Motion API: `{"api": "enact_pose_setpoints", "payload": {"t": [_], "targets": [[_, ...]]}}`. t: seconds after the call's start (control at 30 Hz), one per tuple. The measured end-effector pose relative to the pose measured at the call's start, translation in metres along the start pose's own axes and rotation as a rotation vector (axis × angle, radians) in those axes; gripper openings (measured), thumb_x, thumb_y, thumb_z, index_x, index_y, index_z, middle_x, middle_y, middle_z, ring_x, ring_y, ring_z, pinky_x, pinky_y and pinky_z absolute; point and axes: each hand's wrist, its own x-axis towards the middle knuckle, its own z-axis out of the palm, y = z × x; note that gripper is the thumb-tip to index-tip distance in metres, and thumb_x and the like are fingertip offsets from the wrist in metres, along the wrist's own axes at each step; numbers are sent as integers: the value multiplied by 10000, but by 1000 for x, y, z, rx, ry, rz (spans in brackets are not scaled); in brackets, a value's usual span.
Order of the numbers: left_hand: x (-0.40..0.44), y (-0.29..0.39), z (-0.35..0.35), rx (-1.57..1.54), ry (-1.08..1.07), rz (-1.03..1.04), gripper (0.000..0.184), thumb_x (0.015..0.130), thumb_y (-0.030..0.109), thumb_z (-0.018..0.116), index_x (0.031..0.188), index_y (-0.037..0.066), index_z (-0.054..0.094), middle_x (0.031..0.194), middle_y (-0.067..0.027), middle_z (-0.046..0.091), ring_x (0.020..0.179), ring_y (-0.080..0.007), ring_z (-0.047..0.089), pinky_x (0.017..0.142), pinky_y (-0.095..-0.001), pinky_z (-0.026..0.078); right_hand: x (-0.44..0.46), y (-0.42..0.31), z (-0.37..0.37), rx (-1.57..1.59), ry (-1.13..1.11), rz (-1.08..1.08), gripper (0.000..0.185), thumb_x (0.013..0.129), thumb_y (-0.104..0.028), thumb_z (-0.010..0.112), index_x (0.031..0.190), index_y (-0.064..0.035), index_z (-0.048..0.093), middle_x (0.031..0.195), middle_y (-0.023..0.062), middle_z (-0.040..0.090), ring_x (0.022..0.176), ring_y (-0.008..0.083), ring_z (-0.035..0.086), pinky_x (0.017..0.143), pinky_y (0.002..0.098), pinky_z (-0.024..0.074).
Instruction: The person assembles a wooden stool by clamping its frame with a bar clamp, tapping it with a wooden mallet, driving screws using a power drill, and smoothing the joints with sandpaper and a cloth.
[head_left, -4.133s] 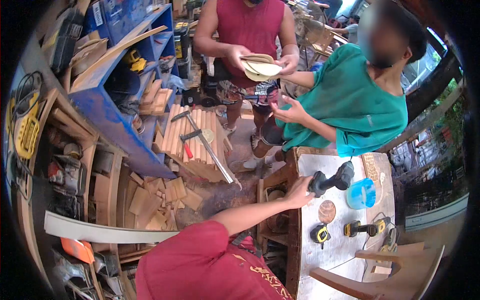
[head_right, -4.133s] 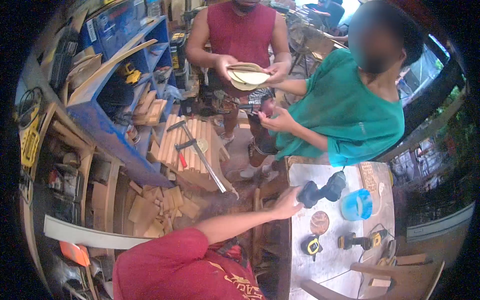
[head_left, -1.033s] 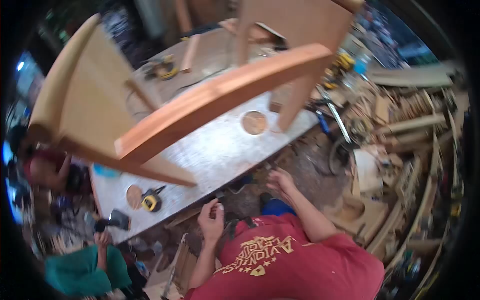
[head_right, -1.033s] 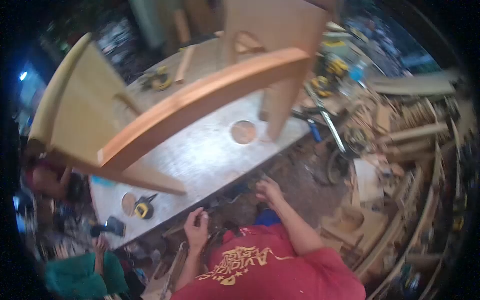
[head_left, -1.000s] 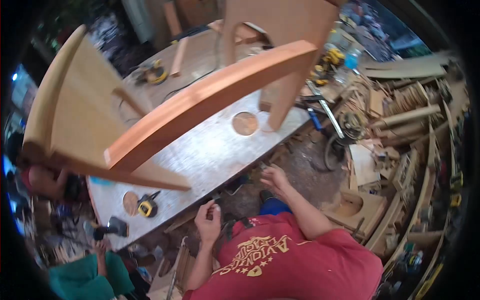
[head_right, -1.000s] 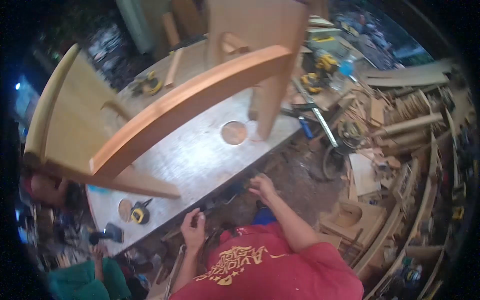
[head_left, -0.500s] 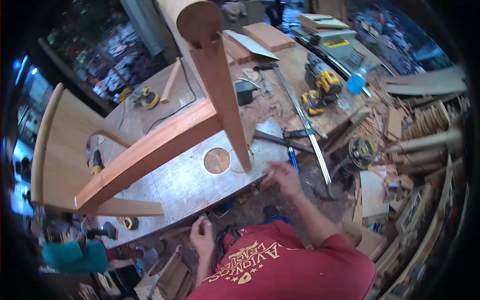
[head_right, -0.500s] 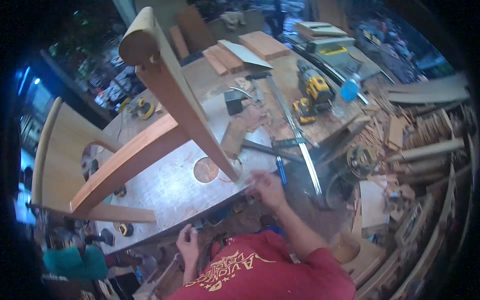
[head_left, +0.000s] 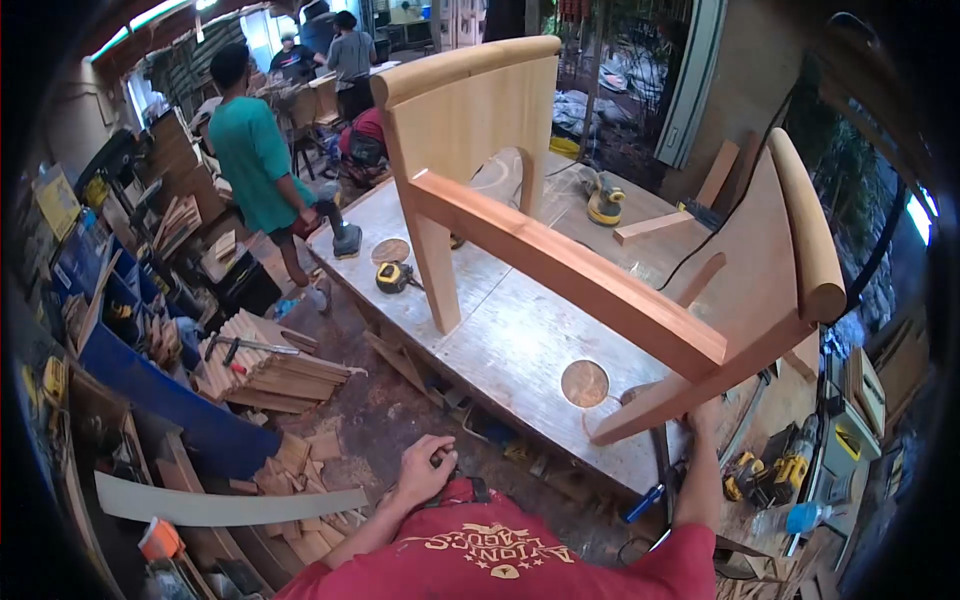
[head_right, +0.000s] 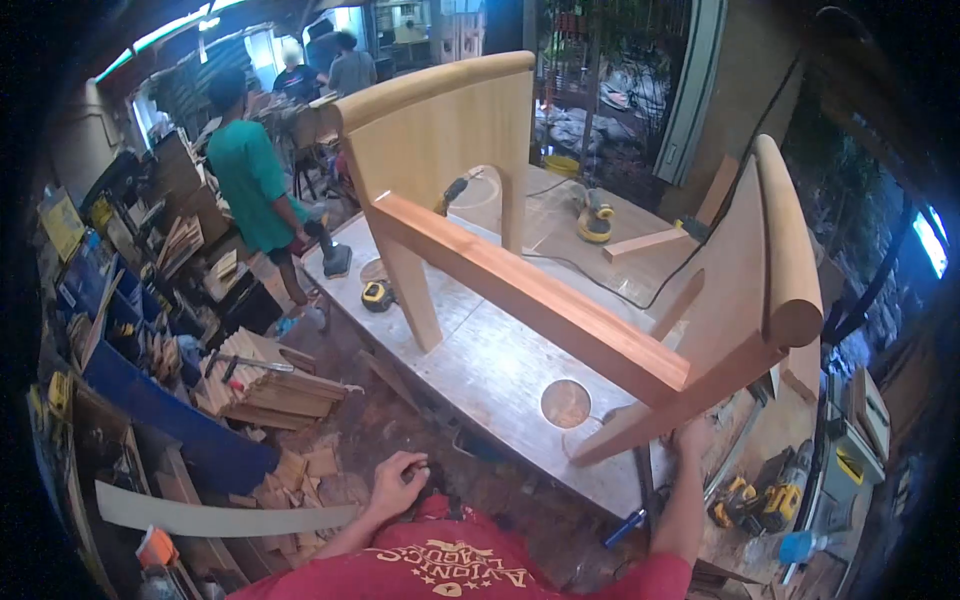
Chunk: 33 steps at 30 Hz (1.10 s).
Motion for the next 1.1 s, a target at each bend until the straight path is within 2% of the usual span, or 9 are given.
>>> {"api": "enact_pose_setpoints", "payload": {"t": [0.13,0.27,0.47,0.53,0.67,0.77,0.87,0.97,1.1], "targets": [[-1,-5,-7,-37,83,-41,241,818,23,698,1058,0,691,894,-114,673,743,-178,668,663,-277,527,-37,-25,-68,121,-77,-109,556,871,-512,550,1153,-43,647,1039,253,687,1011,444,644,827,514,503],[9,-12,-11,-68,141,1,222,829,28,688,1048,-9,690,874,-120,677,738,-181,669,667,-279,530,-52,-4,-83,21,421,-54,412,860,-350,656,1032,20,605,918,222,661,815,409,638,721,472,495],[67,-2,-32,-107,287,76,189,867,47,670,1039,-29,676,844,-100,672,747,-137,643,692,-262,515,-99,44,-144,736,403,-65,192,911,-156,637,1016,-18,553,864,87,606,776,134,589,664,293,496],[90,3,-46,-161,350,64,192,890,62,664,1052,-40,661,838,-74,664,760,-117,623,715,-249,503,-140,13,-195,1036,536,-18,260,972,-274,576,1048,-26,571,1023,54,616,916,156,595,776,274,497],[156,5,-80,-405,437,218,258,946,75,603,1165,-60,586,983,-73,641,861,-123,601,776,-248,491,-221,-63,-283,1742,475,-108,377,1005,-158,492,1338,18,486,1152,100,587,974,166,557,851,304,459],[212,20,-118,-574,457,360,336,954,149,560,1213,-65,561,1030,-116,636,934,-168,597,849,-308,483,-274,-199,-316,1308,680,-237,355,949,-200,567,1195,55,558,1129,117,584,926,174,551,837,296,430],[284,44,-164,-825,468,710,456,935,270,542,1200,-101,556,1036,-147,633,985,-207,598,915,-333,463,-288,-297,-324,794,419,-479,416,860,-252,645,1092,91,607,1141,178,598,973,203,577,874,292,437],[356,81,-209,-991,318,933,529,927,290,500,1282,-103,516,1109,-180,620,1033,-239,590,948,-373,443,-286,-462,-315,977,333,-296,446,809,-111,621,1210,71,546,1082,147,638,1019,193,624,920,316,475],[421,160,-242,-839,112,1191,470,960,214,453,1295,-107,530,1201,-201,629,1104,-231,595,975,-357,436,-213,-549,-298,636,150,-588,271,864,-156,623,1080,5,649,939,128,696,919,197,671,837,323,511]]}}
